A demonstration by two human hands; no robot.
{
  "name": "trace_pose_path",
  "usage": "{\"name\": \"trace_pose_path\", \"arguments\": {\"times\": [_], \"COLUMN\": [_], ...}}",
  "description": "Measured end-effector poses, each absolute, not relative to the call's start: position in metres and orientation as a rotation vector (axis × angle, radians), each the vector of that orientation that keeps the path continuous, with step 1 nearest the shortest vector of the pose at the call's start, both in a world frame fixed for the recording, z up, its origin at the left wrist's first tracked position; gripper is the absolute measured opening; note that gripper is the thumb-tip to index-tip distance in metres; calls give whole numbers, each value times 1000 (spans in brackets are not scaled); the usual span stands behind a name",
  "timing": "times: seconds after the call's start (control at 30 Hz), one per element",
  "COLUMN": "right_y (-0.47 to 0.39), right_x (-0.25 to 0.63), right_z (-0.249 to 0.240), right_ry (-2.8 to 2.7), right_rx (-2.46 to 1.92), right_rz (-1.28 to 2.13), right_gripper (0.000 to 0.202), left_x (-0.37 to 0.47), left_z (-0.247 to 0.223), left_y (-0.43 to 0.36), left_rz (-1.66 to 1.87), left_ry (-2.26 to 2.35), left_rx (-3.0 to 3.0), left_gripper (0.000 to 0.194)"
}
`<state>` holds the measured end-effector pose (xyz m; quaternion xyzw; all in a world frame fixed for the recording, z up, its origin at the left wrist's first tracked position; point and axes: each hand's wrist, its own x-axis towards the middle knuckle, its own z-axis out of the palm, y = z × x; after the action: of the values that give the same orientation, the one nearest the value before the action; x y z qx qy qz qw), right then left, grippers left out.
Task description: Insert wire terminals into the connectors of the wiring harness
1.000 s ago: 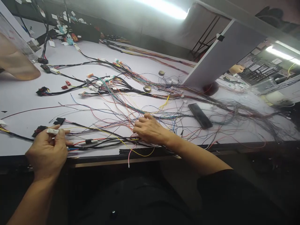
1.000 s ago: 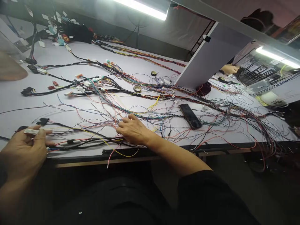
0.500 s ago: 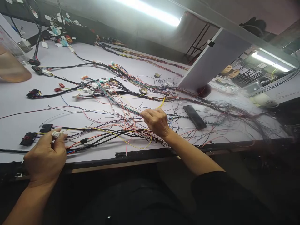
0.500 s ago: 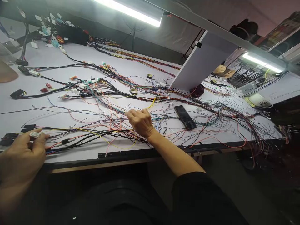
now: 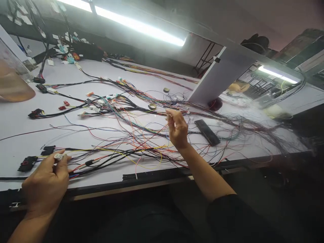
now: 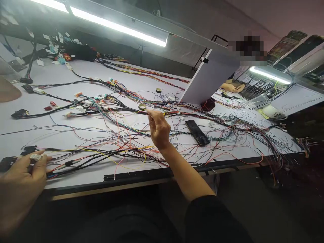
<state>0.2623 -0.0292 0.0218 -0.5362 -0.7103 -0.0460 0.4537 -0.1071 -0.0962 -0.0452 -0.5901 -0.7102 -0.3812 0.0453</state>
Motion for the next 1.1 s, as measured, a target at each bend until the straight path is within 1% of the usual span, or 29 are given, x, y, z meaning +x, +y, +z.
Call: {"name": "trace_pose_path", "arguments": {"times": [0.13,0.33,0.47,0.6,0.67,0.73,0.83,0.93,1.0,1.03,1.1], "right_y": [-20,-13,-3,9,7,0,-12,-9,4,12,27], "right_x": [270,291,284,245,215,183,134,86,55,41,17], "right_z": [39,66,81,97,107,115,121,112,98,90,77], "right_ry": [-1676,-1609,-1564,-1552,-1578,-1703,-2107,-2505,-2658,-2687,-2752], "right_rx": [-1216,-1202,-1044,-938,-873,-843,-806,-496,-374,-359,-301], "right_rz": [-208,-370,-298,-218,-229,-269,-304,-267,-261,-276,-321], "right_gripper": [26,21,24,28,30,32,38,48,46,43,45], "left_x": [-109,-107,-106,-109,-112,-113,-111,-104,-99,-98,-96], "left_z": [-46,-41,-37,-32,-31,-30,-25,-12,1,7,17], "left_y": [-96,-97,-98,-98,-98,-96,-93,-93,-95,-96,-98], "left_rz": [-1156,-1233,-1320,-1501,-1626,-1840,-2313,-2716,-2949,-3015,-2964], "left_ry": [-2182,-2249,-2331,-2601,-2712,-2732,-2561,-2333,-2281,-2290,-2349], "left_rx": [-1795,-1784,-1791,-1708,-1634,-1548,-1349,-1259,-1288,-1339,-1486], "left_gripper": [32,30,31,35,35,35,33,23,17,15,17]}}
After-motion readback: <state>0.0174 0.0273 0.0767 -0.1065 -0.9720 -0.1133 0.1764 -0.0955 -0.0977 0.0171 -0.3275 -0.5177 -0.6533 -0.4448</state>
